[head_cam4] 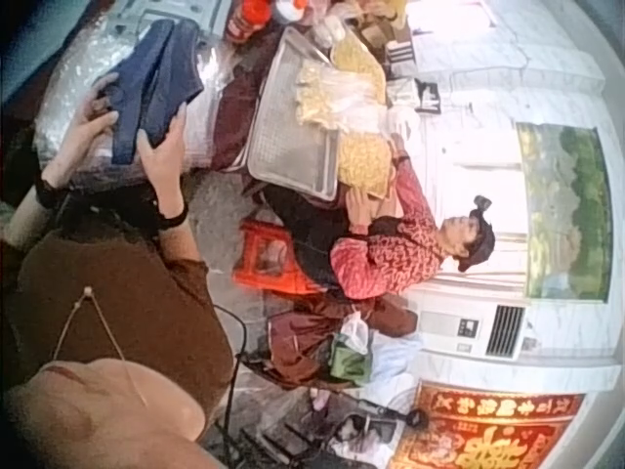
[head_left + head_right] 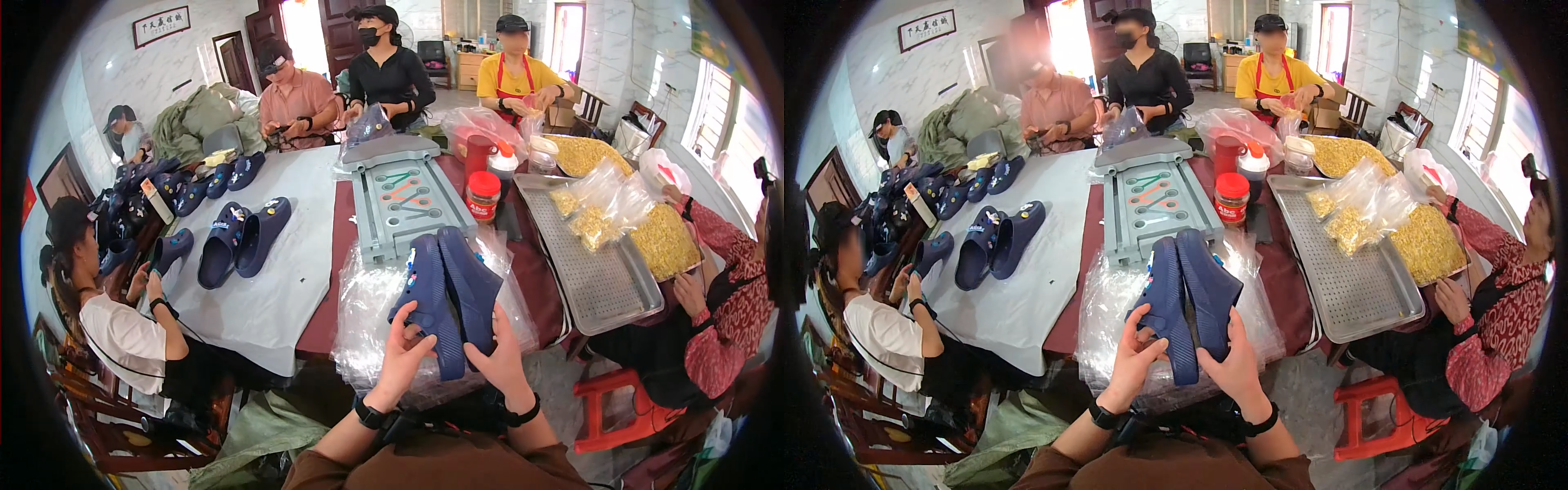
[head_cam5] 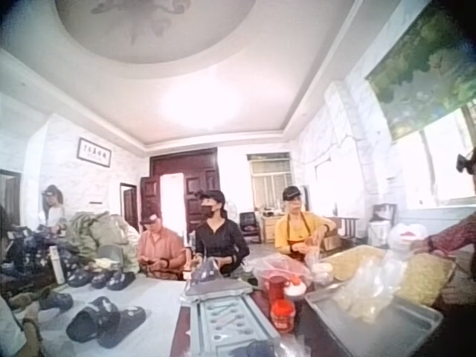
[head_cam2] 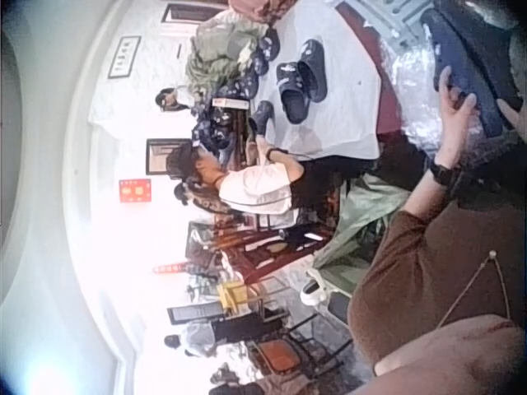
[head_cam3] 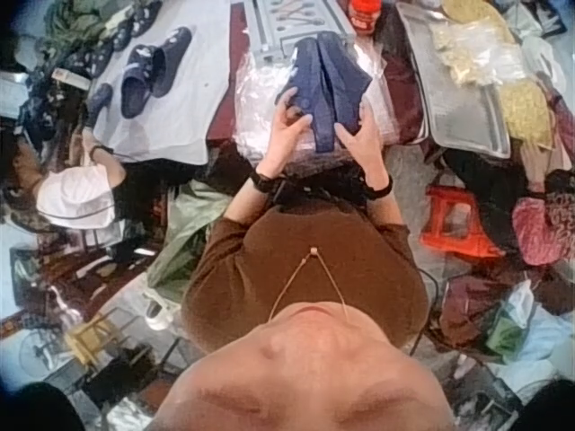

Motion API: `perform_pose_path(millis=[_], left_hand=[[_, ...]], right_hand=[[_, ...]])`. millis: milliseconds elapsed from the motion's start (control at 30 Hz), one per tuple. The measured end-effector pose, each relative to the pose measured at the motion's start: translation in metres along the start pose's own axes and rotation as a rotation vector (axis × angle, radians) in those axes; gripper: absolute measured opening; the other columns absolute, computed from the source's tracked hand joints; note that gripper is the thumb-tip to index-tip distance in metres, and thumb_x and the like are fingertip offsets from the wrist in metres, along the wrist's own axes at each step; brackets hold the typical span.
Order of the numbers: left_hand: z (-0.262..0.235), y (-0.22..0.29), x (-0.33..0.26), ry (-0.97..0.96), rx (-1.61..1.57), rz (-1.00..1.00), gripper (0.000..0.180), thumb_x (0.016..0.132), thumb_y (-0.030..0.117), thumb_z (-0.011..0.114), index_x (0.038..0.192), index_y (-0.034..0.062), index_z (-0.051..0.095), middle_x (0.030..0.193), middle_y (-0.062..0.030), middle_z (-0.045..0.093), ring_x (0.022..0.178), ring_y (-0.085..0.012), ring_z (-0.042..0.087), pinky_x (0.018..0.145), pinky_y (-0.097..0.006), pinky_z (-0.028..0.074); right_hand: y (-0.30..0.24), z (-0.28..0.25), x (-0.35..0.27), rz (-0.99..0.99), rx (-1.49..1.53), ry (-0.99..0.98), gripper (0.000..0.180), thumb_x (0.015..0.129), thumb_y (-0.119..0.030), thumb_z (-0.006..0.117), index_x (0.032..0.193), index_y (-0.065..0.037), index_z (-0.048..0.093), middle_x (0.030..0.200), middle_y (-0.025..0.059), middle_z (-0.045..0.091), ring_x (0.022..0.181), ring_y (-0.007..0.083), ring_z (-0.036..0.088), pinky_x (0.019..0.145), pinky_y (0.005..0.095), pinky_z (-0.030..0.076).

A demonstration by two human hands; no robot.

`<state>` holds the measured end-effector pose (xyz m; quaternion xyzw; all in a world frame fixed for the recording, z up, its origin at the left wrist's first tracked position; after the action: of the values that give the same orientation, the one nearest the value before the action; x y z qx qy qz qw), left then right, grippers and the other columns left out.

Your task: The recorder is placing blue foam slippers into clear plastic bags in a shoe manufacturing facility.

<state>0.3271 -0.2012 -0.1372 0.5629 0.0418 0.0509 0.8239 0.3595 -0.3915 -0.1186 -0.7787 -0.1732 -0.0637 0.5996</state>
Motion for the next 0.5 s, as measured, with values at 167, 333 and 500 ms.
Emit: perform_pose_path(millis=[167,333,500], left_hand=[[0.002,0.000,0.001,-0.044,-0.075,0.040,0.073,0.095,-0.005,0.066,0.156,0.0141,0.031,0.115,-0.0053,0.063,0.096,-0.0101,0.063,0.076,-0.025,0.055],[0.007,-0.002,0.000,-0.022,-0.036,0.006,0.075,0.095,-0.006,0.065,0.157,0.0144,0.030,0.098,0.0014,0.056,0.089,-0.0073,0.058,0.077,-0.026,0.053],[0.011,-0.002,-0.001,-0.033,-0.046,0.037,0.074,0.095,-0.006,0.065,0.157,0.0131,0.030,0.095,0.0019,0.055,0.087,-0.0068,0.057,0.077,-0.025,0.053]], right_hand=[[0.007,0.001,-0.001,-0.036,-0.012,-0.024,0.098,0.079,-0.012,0.080,0.155,0.010,0.022,0.138,0.0266,0.057,0.124,0.0317,0.062,0.103,0.0387,0.050],[-0.017,0.016,-0.001,-0.061,0.006,-0.142,0.115,0.074,-0.029,0.089,0.154,0.013,0.018,0.145,0.0305,0.050,0.131,0.0373,0.056,0.104,0.0436,0.049],[-0.027,0.020,-0.008,-0.060,-0.532,0.061,0.135,0.063,-0.045,0.092,0.152,0.018,0.012,0.139,0.0372,0.048,0.123,0.0481,0.057,0.099,0.0487,0.051]])
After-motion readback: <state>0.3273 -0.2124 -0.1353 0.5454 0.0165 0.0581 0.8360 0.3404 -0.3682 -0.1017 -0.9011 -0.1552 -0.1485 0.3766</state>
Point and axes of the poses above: each hand's wrist, its own x-axis towards the middle knuckle, its own z-axis out of the palm, y = z × x, the point moved 10 cm from there along x, towards the middle knuckle
